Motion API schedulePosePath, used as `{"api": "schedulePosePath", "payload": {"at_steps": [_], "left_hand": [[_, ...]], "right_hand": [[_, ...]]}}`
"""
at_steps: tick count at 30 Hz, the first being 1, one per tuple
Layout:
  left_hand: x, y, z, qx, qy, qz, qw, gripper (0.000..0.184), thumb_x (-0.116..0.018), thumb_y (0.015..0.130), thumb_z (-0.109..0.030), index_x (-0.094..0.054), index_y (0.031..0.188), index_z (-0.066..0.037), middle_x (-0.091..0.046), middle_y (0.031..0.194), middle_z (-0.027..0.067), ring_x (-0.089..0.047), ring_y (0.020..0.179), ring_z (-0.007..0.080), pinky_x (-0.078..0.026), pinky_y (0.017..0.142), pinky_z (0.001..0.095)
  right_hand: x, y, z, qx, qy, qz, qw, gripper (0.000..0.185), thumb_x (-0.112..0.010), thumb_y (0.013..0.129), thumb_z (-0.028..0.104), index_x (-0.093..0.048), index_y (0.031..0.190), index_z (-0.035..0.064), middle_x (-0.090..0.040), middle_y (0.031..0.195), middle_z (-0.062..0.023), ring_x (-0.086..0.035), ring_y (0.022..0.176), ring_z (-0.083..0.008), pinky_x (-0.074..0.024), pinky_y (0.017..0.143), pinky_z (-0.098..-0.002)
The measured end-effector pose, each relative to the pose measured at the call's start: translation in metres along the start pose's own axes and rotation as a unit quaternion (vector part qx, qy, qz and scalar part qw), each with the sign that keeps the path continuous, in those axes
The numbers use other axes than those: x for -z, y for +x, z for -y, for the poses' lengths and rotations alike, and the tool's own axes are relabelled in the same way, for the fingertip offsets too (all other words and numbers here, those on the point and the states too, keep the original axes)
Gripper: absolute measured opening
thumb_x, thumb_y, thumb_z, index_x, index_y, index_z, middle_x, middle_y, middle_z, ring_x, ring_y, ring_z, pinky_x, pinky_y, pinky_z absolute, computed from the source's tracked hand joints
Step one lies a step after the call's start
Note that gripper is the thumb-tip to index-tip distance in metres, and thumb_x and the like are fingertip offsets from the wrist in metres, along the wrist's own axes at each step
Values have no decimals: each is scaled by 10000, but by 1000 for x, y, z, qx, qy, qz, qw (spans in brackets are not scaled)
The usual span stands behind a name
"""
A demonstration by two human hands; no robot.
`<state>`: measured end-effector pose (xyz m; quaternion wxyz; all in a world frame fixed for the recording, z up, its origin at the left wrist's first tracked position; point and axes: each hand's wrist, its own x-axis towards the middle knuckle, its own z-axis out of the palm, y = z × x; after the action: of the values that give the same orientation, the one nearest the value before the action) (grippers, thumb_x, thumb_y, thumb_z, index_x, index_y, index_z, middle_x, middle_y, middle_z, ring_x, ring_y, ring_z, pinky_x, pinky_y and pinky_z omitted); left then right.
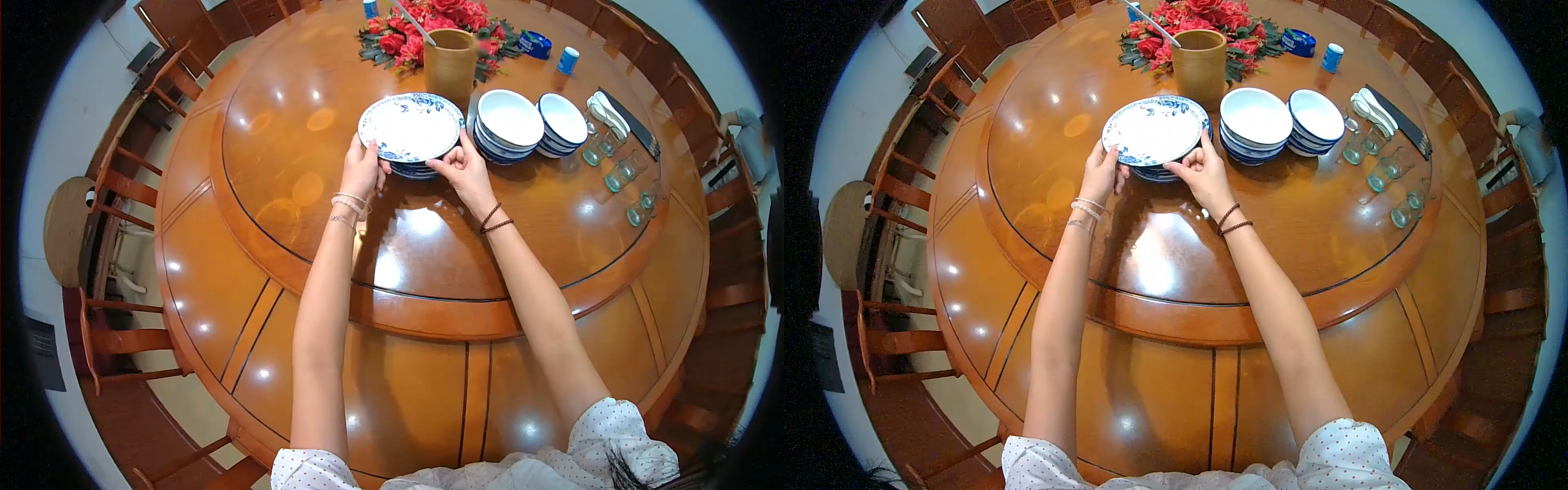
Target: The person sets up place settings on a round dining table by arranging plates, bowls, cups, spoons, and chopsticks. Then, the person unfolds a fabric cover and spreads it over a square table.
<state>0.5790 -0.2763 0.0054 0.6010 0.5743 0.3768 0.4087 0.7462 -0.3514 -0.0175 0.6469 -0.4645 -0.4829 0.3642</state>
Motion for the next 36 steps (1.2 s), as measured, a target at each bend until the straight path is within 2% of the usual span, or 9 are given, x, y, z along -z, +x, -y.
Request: {"api": "schedulePosePath", "payload": {"at_steps": [10,14,16,17,18,22,26,30,36], "left_hand": [[-9,2,-1,46,72,-19,996,367,-363,918,-248,-327,1194,-8,-499,485,63,-396,284,109,-308,264,217],[-22,-56,3,5,102,-158,982,486,-415,903,-262,-269,1279,9,-496,504,47,-431,357,79,-334,329,199],[-27,-127,15,-43,74,-153,985,429,-427,901,-228,-326,1254,-8,-502,554,27,-442,413,63,-367,390,186],[-34,-173,4,15,49,-157,986,367,-440,893,-165,-374,1224,-20,-514,608,21,-456,476,47,-386,431,180],[-28,-215,31,-27,97,-163,981,317,-450,883,-124,-420,1184,-28,-520,633,29,-465,526,43,-387,446,183],[-39,-405,39,-39,263,-255,930,119,-437,809,28,-535,869,-5,-568,707,75,-534,645,142,-436,587,252],[-52,-541,13,5,353,-310,883,158,-449,665,72,-567,647,-32,-593,744,97,-556,722,240,-450,642,316],[-60,-601,-25,-15,407,-383,829,143,-431,560,71,-492,477,-29,-591,733,87,-538,707,237,-438,628,314],[-102,-657,-125,-126,429,-478,756,91,-452,514,48,-492,475,-25,-587,697,103,-525,632,238,-432,574,304]], "right_hand": [[4,-6,-2,-43,-23,-24,999,866,-623,766,59,36,1311,-76,-455,591,19,-411,504,-28,-364,409,-170],[15,-100,2,-11,-228,14,974,685,-614,759,70,-223,1317,1,-517,715,-33,-506,651,-119,-450,588,-238],[21,-158,13,96,-386,45,916,553,-629,734,104,-400,1233,38,-544,909,-103,-518,879,-227,-427,780,-344],[21,-183,25,83,-423,73,899,499,-604,755,170,-427,1202,35,-509,1028,-122,-462,991,-255,-368,859,-377],[20,-197,37,71,-459,102,880,462,-578,776,236,-453,1171,31,-473,1147,-141,-405,1102,-283,-310,938,-410],[8,-203,40,103,-578,134,798,518,-488,811,387,-446,1187,33,-399,1263,-123,-322,1198,-273,-230,996,-409],[9,-203,37,134,-590,147,783,565,-468,813,443,-453,1184,17,-388,1276,-151,-322,1204,-282,-216,994,-423],[11,-203,31,168,-602,158,764,545,-480,809,402,-440,1202,27,-382,1293,-134,-313,1218,-272,-216,995,-427],[13,-202,23,144,-667,202,702,542,-357,873,420,-349,1281,64,-274,1368,-102,-253,1259,-254,-213,1009,-416]]}}
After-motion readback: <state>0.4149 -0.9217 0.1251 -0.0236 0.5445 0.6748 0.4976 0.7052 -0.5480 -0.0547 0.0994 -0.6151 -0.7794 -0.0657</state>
